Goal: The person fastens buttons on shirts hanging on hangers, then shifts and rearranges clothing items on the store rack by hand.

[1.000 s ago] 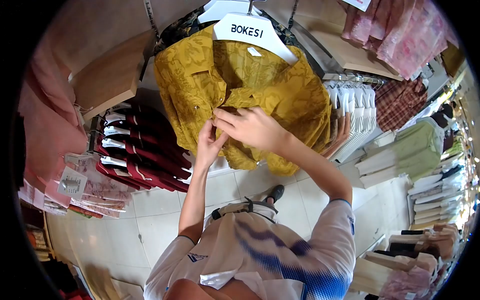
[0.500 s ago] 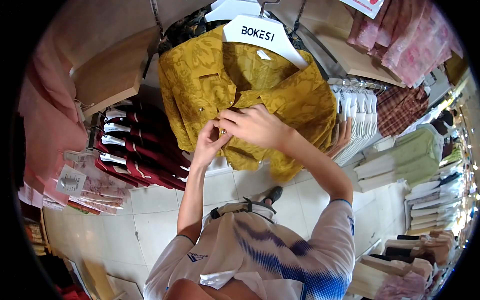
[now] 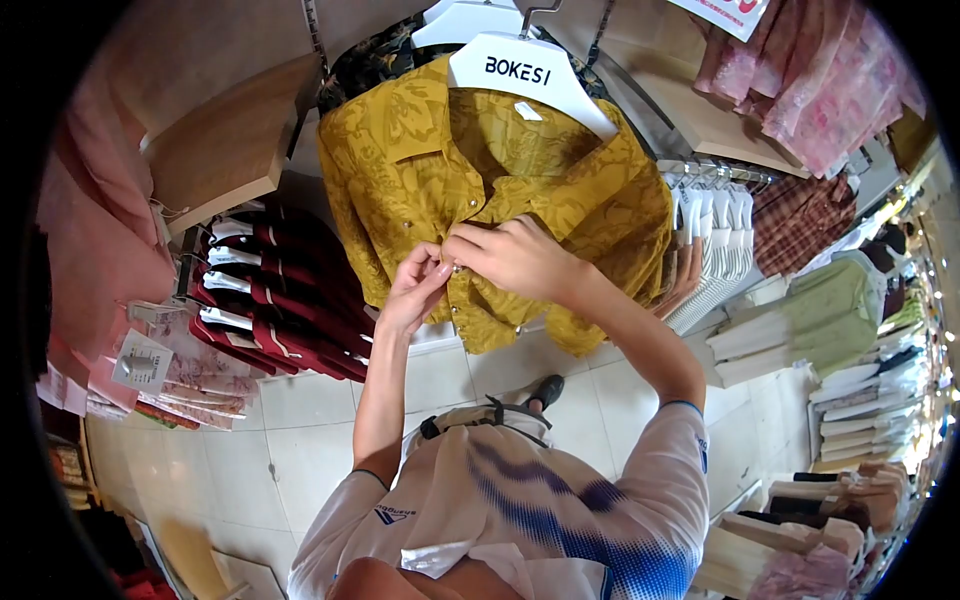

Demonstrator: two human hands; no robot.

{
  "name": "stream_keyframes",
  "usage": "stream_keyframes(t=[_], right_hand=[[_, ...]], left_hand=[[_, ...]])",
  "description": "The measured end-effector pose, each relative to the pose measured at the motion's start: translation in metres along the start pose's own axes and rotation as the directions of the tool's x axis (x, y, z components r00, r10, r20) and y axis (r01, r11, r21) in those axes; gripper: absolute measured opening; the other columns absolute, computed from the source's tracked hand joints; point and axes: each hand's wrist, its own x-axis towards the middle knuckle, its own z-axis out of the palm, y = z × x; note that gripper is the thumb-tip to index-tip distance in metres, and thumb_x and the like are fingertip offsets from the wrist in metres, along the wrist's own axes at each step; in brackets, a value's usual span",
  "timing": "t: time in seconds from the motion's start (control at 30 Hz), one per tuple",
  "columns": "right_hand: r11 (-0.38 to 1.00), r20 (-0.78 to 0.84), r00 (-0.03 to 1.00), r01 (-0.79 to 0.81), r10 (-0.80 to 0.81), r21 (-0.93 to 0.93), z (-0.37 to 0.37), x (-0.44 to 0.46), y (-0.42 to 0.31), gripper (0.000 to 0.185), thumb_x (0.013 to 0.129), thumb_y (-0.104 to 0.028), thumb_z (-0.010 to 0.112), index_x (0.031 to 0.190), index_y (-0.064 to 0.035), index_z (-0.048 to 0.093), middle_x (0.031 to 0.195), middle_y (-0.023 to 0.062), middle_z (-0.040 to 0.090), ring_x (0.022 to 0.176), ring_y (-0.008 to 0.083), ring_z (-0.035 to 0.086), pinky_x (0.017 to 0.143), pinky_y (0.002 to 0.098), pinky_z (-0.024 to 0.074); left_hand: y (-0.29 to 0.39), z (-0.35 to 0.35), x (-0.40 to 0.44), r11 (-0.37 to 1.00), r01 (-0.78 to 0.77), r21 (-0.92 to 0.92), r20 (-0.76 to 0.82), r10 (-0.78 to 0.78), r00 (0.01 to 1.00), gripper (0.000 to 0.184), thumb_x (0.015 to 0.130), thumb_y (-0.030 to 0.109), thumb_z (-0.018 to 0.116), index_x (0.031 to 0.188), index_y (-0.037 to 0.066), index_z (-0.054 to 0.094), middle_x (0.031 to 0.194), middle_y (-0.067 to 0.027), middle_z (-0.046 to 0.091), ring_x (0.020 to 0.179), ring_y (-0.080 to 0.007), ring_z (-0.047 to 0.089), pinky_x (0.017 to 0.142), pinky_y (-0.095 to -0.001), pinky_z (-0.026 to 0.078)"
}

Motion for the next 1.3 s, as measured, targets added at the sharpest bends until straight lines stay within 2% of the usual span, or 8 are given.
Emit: stream_keyframes(t=[0.2, 0.27, 0.47, 0.6, 0.7, 0.87, 1.13, 1.3], right_hand=[[0.996, 0.026, 0.998, -0.066, 0.064, 0.063, -0.010, -0.004, -0.004, 0.013, 0.087, -0.016, 0.065, 0.095, -0.0087, 0.058, 0.087, 0.0057, 0.056, 0.064, 0.0269, 0.061, 0.052, 0.0363, 0.0469], [0.998, 0.048, 0.997, -0.056, 0.054, 0.042, -0.009, -0.006, -0.004, 0.012, 0.088, -0.015, 0.064, 0.096, -0.0082, 0.058, 0.087, 0.0065, 0.055, 0.066, 0.0269, 0.061, 0.052, 0.0368, 0.0472], [0.995, 0.125, 0.988, -0.079, 0.085, -0.052, -0.015, -0.009, -0.014, 0.016, 0.083, -0.011, 0.062, 0.098, -0.0067, 0.059, 0.090, 0.0088, 0.054, 0.072, 0.0267, 0.063, 0.057, 0.0377, 0.0494], [0.994, 0.053, 0.997, -0.052, 0.057, -0.101, -0.010, -0.012, -0.016, 0.021, 0.076, -0.007, 0.062, 0.097, -0.0070, 0.060, 0.091, 0.0088, 0.054, 0.074, 0.0265, 0.063, 0.059, 0.0371, 0.0506], [0.999, 0.027, 0.999, -0.046, 0.047, -0.026, -0.007, -0.012, -0.013, 0.020, 0.076, -0.007, 0.062, 0.096, -0.0076, 0.061, 0.091, 0.0084, 0.054, 0.071, 0.0264, 0.062, 0.057, 0.0372, 0.0496], [0.995, 0.046, 0.994, -0.099, 0.098, 0.013, -0.009, -0.012, -0.012, 0.013, 0.081, -0.012, 0.065, 0.093, -0.0084, 0.063, 0.089, 0.0074, 0.054, 0.065, 0.0273, 0.059, 0.055, 0.0380, 0.0472], [0.994, 0.030, 0.995, -0.096, 0.095, 0.044, -0.009, -0.011, -0.010, 0.012, 0.086, -0.020, 0.067, 0.090, -0.0090, 0.063, 0.088, 0.0070, 0.053, 0.062, 0.0289, 0.057, 0.052, 0.0389, 0.0442], [0.986, 0.029, 0.990, -0.138, 0.141, -0.091, -0.006, -0.010, -0.014, 0.013, 0.086, -0.022, 0.066, 0.084, -0.0101, 0.061, 0.087, 0.0059, 0.053, 0.062, 0.0249, 0.059, 0.050, 0.0378, 0.0438]], left_hand=[[0.008, 0.002, -0.004, 0.996, -0.008, 0.094, -0.111, 0.018, 0.994, 0.007, 0.093, 0.002, 0.061, 0.096, 0.006, 0.056, 0.091, 0.0051, 0.050, 0.081, -0.0036, 0.045, 0.071, -0.0184, 0.034], [0.009, 0.003, -0.005, 0.972, -0.055, 0.228, -0.128, 0.086, 0.988, 0.009, 0.091, -0.002, 0.060, 0.094, 0.005, 0.055, 0.094, 0.0036, 0.051, 0.082, -0.0045, 0.046, 0.071, -0.0196, 0.036], [0.015, 0.018, -0.007, 0.910, -0.175, 0.376, -0.128, 0.238, 0.963, 0.011, 0.088, -0.008, 0.059, 0.091, 0.001, 0.054, 0.101, -0.0028, 0.053, 0.085, -0.0073, 0.049, 0.075, -0.0212, 0.039], [0.012, 0.017, -0.007, 0.906, -0.210, 0.368, -0.099, 0.262, 0.960, 0.012, 0.087, -0.010, 0.060, 0.090, 0.000, 0.055, 0.102, -0.0047, 0.055, 0.086, -0.0082, 0.050, 0.075, -0.0215, 0.040], [0.014, 0.020, -0.007, 0.894, -0.226, 0.388, -0.094, 0.282, 0.955, 0.011, 0.087, -0.009, 0.060, 0.091, 0.000, 0.055, 0.102, -0.0044, 0.055, 0.084, -0.0074, 0.051, 0.072, -0.0214, 0.041], [0.014, 0.020, -0.007, 0.879, -0.135, 0.458, -0.161, 0.232, 0.959, 0.007, 0.090, -0.005, 0.061, 0.091, 0.000, 0.056, 0.102, -0.0031, 0.057, 0.078, -0.0052, 0.051, 0.066, -0.0205, 0.041], [0.015, 0.023, -0.005, 0.871, -0.176, 0.459, -0.157, 0.275, 0.949, 0.007, 0.089, -0.006, 0.061, 0.091, -0.001, 0.057, 0.104, -0.0050, 0.059, 0.083, -0.0076, 0.054, 0.070, -0.0214, 0.044], [0.017, 0.028, -0.003, 0.826, -0.242, 0.509, -0.099, 0.336, 0.937, 0.009, 0.088, -0.008, 0.061, 0.092, -0.002, 0.057, 0.104, -0.0072, 0.060, 0.087, -0.0109, 0.056, 0.075, -0.0230, 0.046]])
